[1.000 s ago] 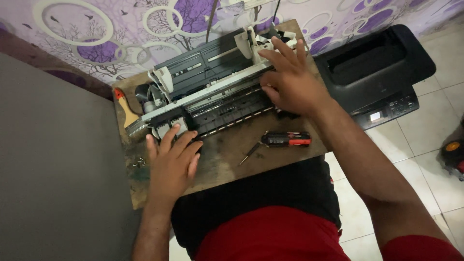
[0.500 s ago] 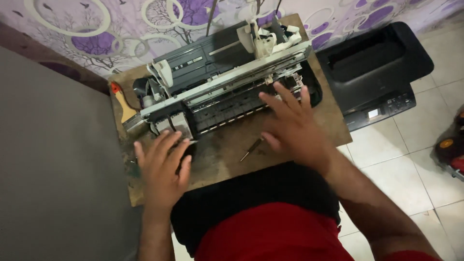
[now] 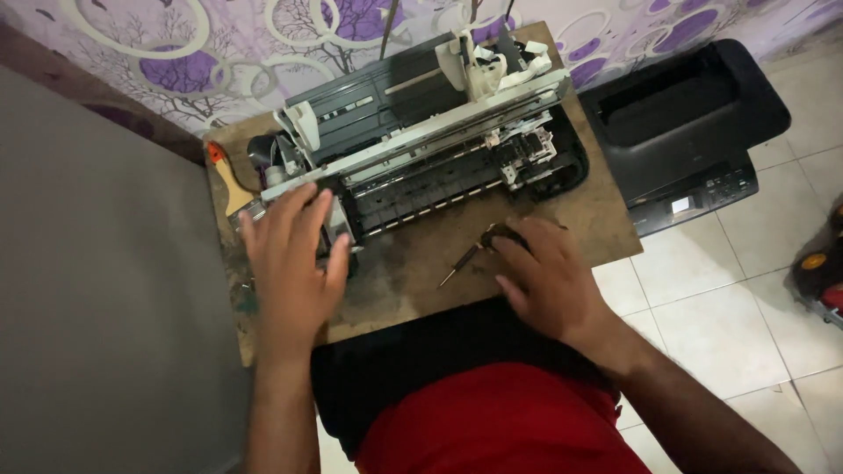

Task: Disassembling a printer using a screwdriver to remove internal components

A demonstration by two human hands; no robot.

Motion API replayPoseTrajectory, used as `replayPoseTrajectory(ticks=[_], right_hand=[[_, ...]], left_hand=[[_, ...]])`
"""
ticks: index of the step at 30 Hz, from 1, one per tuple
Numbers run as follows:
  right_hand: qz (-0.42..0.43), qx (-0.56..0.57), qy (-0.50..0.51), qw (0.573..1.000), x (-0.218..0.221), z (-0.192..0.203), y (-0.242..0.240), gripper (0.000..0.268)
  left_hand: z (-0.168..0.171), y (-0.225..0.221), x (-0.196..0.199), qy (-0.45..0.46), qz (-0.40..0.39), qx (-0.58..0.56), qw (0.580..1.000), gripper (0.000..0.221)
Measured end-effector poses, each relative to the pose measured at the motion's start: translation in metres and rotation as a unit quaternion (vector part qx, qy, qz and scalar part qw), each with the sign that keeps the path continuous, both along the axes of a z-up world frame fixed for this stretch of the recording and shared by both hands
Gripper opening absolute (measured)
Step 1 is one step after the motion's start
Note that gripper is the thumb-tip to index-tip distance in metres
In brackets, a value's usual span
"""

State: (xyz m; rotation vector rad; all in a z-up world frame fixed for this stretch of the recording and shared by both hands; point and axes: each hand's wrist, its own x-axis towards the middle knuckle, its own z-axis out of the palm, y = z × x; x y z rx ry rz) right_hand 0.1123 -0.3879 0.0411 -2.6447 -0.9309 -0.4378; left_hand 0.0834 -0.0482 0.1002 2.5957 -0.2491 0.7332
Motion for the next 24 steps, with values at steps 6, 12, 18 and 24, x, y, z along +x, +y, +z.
replayPoseTrajectory(ticks=[6, 12, 18, 24], right_hand=[[-0.014, -0.073, 0.022, 0.997, 0.01, 0.016, 0.014, 0.052], [-0.004, -0.137, -0.108, 0.985, 0.026, 0.011, 0.0, 0.03], [0.029, -0.075, 0.34, 0.937, 0.043, 0.063, -0.069, 0.067], [0.019, -0.017, 0.627, 0.778, 0.048, 0.059, -0.142, 0.062]], left_hand=[[0.012, -0.012, 0.05, 0.032, -0.01, 0.084, 0.996, 0.057], [-0.021, -0.02, 0.105, 0.066, 0.011, 0.184, 0.981, 0.052], [-0.017, -0.025, 0.115, 0.132, -0.019, 0.129, 0.983, 0.035], [-0.025, -0.018, 0.12, 0.174, -0.016, 0.129, 0.976, 0.04]])
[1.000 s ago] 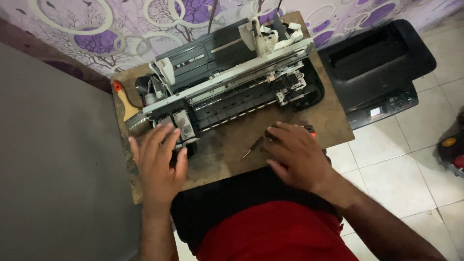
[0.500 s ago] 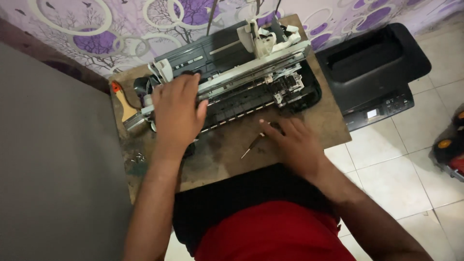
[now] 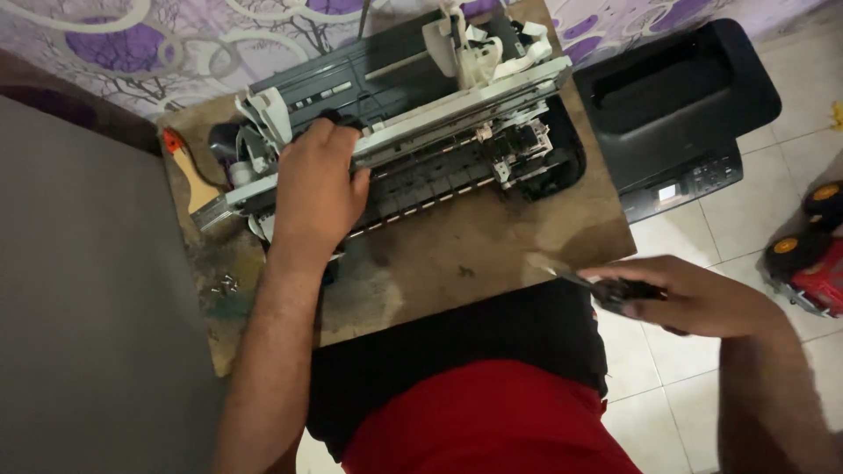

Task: Disassembling a printer using a screwdriver to remove internal components

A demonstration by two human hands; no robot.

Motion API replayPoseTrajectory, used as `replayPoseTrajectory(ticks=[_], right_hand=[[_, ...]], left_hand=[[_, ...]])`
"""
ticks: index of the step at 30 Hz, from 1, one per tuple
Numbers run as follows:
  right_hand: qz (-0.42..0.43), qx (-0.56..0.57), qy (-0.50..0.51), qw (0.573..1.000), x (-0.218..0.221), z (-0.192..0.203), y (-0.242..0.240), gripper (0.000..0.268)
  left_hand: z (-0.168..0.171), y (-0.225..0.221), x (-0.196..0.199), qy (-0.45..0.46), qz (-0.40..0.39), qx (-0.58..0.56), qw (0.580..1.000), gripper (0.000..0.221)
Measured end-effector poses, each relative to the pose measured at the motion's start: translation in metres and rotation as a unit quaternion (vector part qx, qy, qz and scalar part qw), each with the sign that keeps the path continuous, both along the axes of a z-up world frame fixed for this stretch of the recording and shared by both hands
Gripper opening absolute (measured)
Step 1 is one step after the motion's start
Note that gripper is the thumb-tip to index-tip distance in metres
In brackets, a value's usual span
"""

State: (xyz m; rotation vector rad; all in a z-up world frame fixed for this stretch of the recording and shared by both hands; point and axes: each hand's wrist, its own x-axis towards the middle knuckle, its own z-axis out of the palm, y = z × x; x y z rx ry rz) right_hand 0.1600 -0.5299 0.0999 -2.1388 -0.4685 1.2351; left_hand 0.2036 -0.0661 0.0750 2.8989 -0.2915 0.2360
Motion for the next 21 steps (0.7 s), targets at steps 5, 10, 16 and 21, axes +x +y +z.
replayPoseTrajectory(ticks=[5, 10, 16, 21], right_hand=[[-0.051, 0.222, 0.099, 0.969, -0.007, -0.052, -0.069, 0.06], [-0.045, 0.48, 0.132, 0.866, -0.005, -0.05, -0.013, 0.047], [-0.32, 0.467, 0.216, 0.795, -0.024, -0.066, 0.098, 0.073], [-0.395, 0.446, 0.243, 0.766, -0.037, -0.043, 0.187, 0.067]], left_hand=[[0.063, -0.001, -0.012, 0.137, 0.01, -0.185, 0.973, 0.045], [0.066, 0.024, -0.011, 0.206, -0.017, -0.284, 0.936, 0.04], [0.051, 0.032, -0.009, 0.143, -0.034, -0.385, 0.911, 0.051], [0.037, 0.026, -0.006, 0.095, -0.017, -0.313, 0.945, 0.045]])
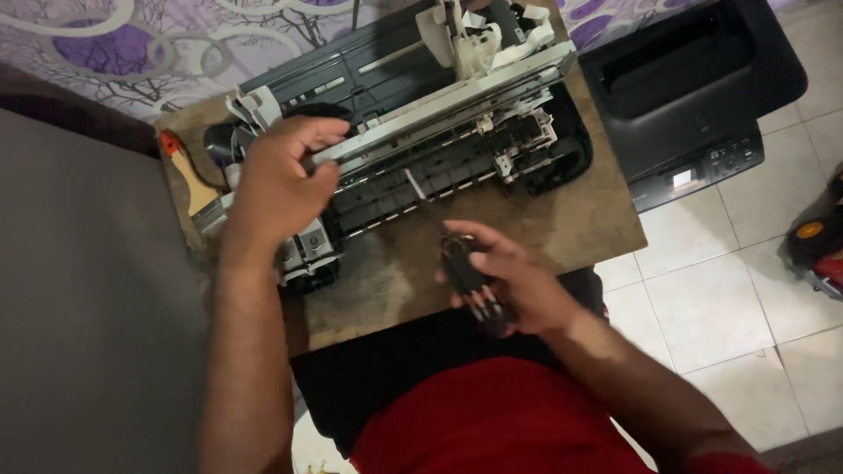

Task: Disassembling a printer using a screwdriver to remove internal components

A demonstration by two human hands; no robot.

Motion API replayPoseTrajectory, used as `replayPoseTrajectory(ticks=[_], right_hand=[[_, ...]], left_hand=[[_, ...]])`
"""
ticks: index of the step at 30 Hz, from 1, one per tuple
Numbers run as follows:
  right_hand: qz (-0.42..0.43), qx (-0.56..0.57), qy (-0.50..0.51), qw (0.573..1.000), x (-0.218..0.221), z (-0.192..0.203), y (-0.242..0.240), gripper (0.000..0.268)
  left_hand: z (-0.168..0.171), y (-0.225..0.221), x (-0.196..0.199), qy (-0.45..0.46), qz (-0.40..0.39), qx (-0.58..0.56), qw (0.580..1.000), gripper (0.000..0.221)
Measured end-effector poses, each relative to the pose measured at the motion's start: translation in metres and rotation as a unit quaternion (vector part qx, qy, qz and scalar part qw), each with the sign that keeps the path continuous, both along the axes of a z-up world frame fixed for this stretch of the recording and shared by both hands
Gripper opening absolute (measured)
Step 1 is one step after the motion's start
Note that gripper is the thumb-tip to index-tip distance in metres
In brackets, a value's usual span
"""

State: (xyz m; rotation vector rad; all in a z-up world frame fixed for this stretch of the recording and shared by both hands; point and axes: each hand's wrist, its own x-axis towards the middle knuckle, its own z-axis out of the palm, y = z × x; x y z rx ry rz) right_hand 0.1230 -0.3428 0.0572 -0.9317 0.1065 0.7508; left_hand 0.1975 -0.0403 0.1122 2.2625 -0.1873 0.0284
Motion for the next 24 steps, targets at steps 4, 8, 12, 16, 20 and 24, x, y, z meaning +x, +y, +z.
replayPoseTrajectory(ticks=[4, 8, 12, 16, 20, 24], right_hand=[[-0.019, 0.003, -0.003, 1.0, 0.002, -0.014, 0.025, 0.067], [-0.033, -0.018, -0.02, 0.999, 0.009, -0.014, 0.04, 0.061], [-0.039, -0.016, -0.032, 0.999, 0.013, -0.016, 0.045, 0.057], [-0.037, -0.012, -0.04, 0.998, 0.014, -0.021, 0.054, 0.055], [-0.041, 0.006, -0.053, 0.998, 0.016, -0.029, 0.057, 0.054], [-0.051, 0.015, -0.064, 0.997, 0.018, -0.032, 0.062, 0.053]], left_hand=[[-0.01, -0.017, -0.004, -0.032, 0.017, 0.207, 0.978, 0.049], [-0.02, -0.02, -0.001, -0.058, 0.031, 0.267, 0.962, 0.042], [-0.033, -0.019, 0.003, -0.064, 0.048, 0.297, 0.951, 0.041], [-0.025, -0.023, 0.0, -0.055, 0.049, 0.316, 0.946, 0.03], [-0.019, -0.026, -0.001, -0.076, 0.038, 0.306, 0.948, 0.024], [-0.015, -0.028, -0.003, -0.089, 0.034, 0.289, 0.953, 0.026]])
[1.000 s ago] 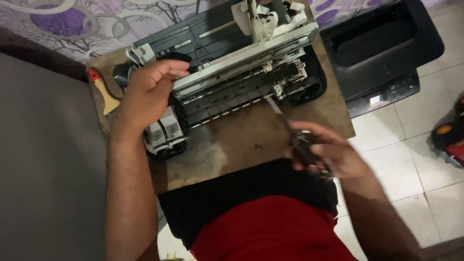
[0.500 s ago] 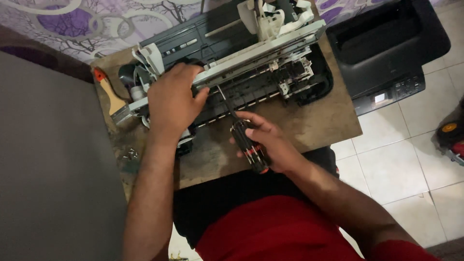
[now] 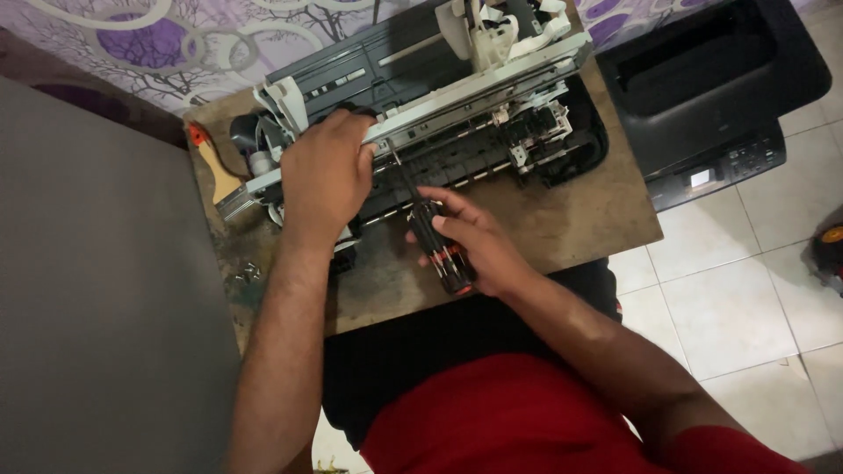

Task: Disassembling a printer using a screwdriver to remove internal components

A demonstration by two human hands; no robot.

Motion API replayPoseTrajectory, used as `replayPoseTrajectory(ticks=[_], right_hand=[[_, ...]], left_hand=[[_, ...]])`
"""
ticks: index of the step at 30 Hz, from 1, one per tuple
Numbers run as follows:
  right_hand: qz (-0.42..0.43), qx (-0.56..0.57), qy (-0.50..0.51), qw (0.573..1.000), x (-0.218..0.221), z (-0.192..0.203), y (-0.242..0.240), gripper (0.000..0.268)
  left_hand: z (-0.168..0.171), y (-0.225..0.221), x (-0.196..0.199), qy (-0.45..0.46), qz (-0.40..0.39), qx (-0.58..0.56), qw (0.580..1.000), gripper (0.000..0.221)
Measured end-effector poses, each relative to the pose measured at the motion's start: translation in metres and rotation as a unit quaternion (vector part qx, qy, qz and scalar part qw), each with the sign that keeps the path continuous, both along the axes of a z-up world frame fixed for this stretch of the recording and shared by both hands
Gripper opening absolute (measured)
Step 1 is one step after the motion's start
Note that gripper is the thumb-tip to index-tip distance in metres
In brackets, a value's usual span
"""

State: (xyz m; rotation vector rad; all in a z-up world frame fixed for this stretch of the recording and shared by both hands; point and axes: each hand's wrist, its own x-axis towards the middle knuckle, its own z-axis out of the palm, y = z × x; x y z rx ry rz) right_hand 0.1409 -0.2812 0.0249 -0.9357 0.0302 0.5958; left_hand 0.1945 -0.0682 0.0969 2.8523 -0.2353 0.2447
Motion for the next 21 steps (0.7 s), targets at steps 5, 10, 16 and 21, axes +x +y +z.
replayPoseTrajectory(ticks=[5, 10, 16, 21], right_hand=[[0.005, 0.005, 0.006, 1.0, -0.003, 0.0, 0.001, 0.055], [0.003, 0.015, 0.008, 1.0, -0.002, 0.002, 0.003, 0.053], [0.003, 0.004, 0.012, 1.0, -0.002, -0.003, 0.004, 0.055], [0.011, -0.005, 0.004, 1.0, -0.003, 0.006, 0.004, 0.057]], left_hand=[[-0.003, 0.001, 0.0, -0.001, 0.0, 0.001, 1.0, 0.025], [-0.002, 0.001, 0.002, 0.012, -0.001, 0.004, 1.0, 0.023], [-0.01, 0.004, 0.003, 0.002, 0.005, 0.024, 1.0, 0.026], [0.0, 0.0, 0.0, 0.015, 0.008, 0.013, 1.0, 0.033]])
